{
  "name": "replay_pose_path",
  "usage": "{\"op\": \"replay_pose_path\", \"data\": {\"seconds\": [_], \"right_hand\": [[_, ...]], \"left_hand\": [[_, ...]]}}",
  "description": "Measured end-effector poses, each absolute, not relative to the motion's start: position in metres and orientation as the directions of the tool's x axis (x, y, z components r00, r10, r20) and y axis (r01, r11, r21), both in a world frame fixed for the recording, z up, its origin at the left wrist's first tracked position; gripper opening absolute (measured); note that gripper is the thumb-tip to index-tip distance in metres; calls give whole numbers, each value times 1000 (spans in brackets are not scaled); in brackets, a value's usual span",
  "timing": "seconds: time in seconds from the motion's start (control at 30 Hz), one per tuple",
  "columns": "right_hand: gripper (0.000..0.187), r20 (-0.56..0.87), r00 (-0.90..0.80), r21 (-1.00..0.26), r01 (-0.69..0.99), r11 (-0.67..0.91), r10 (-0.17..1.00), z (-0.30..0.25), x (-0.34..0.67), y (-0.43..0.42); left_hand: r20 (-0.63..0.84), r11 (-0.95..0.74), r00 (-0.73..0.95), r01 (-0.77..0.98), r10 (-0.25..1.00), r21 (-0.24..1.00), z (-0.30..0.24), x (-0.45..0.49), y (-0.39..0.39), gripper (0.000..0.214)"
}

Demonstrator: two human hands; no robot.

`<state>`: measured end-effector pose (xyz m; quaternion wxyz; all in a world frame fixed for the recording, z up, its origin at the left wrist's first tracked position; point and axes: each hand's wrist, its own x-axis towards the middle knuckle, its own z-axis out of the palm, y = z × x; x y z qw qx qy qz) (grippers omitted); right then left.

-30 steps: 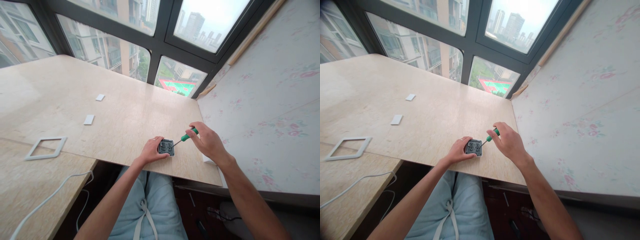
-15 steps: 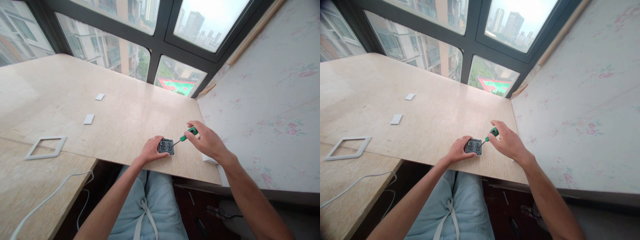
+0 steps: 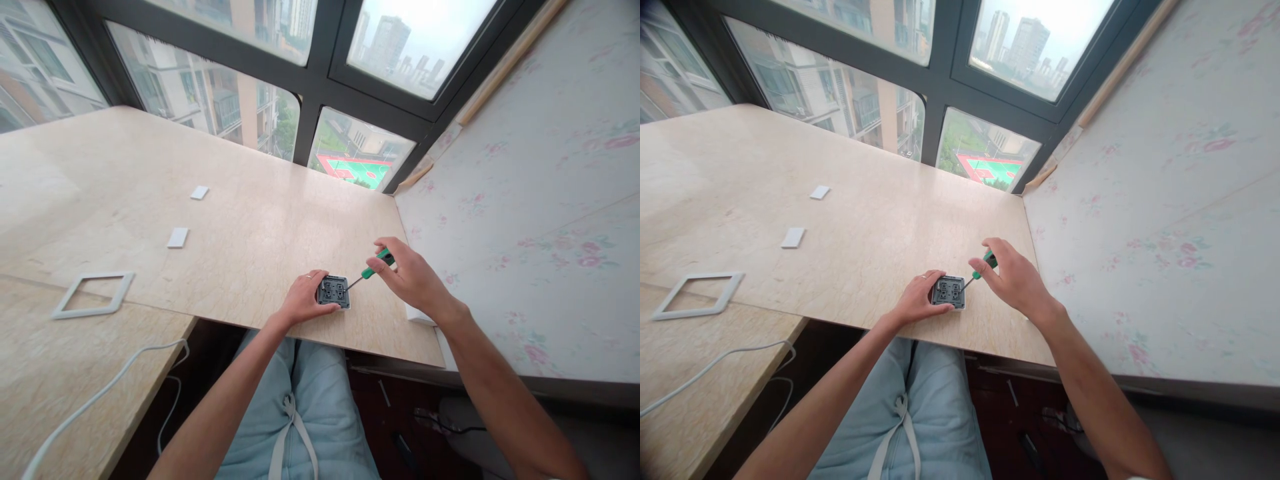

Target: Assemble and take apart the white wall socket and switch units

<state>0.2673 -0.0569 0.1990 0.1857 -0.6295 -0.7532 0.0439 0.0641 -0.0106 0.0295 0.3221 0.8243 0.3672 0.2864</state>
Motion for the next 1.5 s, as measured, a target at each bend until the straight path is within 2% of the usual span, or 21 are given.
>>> {"op": "replay_pose_path", "data": {"seconds": [0.1, 0.17, 0.2, 0.27, 0.37, 0.43, 0.57, 0.67, 0.73, 0.8, 0.87, 0.93, 0.97, 1.03, 1.2, 1.27, 1.33, 1.43, 1.47, 1.5], "right_hand": [[52, 147, -220, -489, 832, 264, 964, 201, 271, -59], [54, 95, -249, -527, 809, 261, 964, 204, 271, -60], [52, 78, -234, -503, 830, 241, 969, 206, 270, -60], [47, 94, -126, -330, 932, 151, 988, 210, 267, -59], [59, 211, 35, 18, 999, -40, 977, 212, 264, -56], [61, 227, 26, 58, 997, -40, 974, 211, 265, -55], [54, 156, -129, -211, 964, 161, 979, 207, 272, -56], [55, 125, -203, -427, 873, 237, 971, 205, 272, -59], [50, 129, -249, -520, 807, 280, 960, 203, 269, -60], [40, 178, -255, -496, 811, 311, 950, 201, 266, -59], [32, 254, -203, -339, 897, 284, 946, 198, 263, -57], [35, 314, -134, -155, 969, 190, 940, 195, 262, -55], [38, 322, -106, -106, 984, 147, 941, 194, 263, -55], [41, 286, -84, -146, 981, 130, 955, 194, 264, -55], [50, 163, -251, -469, 831, 299, 954, 200, 268, -60], [46, 116, -266, -487, 824, 288, 957, 203, 266, -62], [42, 98, -176, -352, 914, 199, 980, 207, 262, -62], [55, 164, 22, 15, 1000, -24, 986, 212, 254, -60], [58, 172, 52, 77, 995, -66, 984, 214, 252, -60], [58, 156, 57, 88, 994, -71, 986, 216, 251, -60]], "left_hand": [[244, -529, 569, 412, 785, 742, 29, 64, -10, 75], [249, -535, 572, 409, 781, 739, 28, 64, -10, 75], [252, -538, 573, 410, 780, 736, 28, 64, -9, 75], [255, -542, 572, 412, 780, 733, 27, 64, -9, 75], [252, -537, 568, 416, 783, 733, 28, 64, -9, 75], [243, -530, 567, 418, 787, 738, 28, 64, -10, 75], [232, -521, 571, 415, 787, 746, 29, 64, -10, 75], [242, -529, 574, 407, 782, 745, 29, 64, -10, 75], [248, -533, 573, 405, 781, 743, 29, 64, -10, 74], [249, -534, 573, 406, 781, 742, 29, 64, -10, 74], [248, -534, 574, 407, 781, 741, 29, 64, -10, 75], [247, -534, 573, 410, 781, 739, 29, 64, -10, 76], [246, -534, 573, 412, 782, 738, 29, 64, -10, 76], [243, -534, 575, 413, 781, 737, 30, 64, -10, 76], [248, -538, 575, 413, 780, 734, 29, 64, -10, 76], [250, -541, 575, 413, 779, 733, 28, 64, -10, 77], [254, -543, 573, 413, 779, 731, 27, 64, -10, 77], [260, -546, 571, 413, 779, 729, 26, 64, -10, 77], [262, -548, 571, 413, 778, 727, 26, 64, -10, 77], [263, -550, 571, 414, 778, 725, 26, 64, -10, 76]]}}
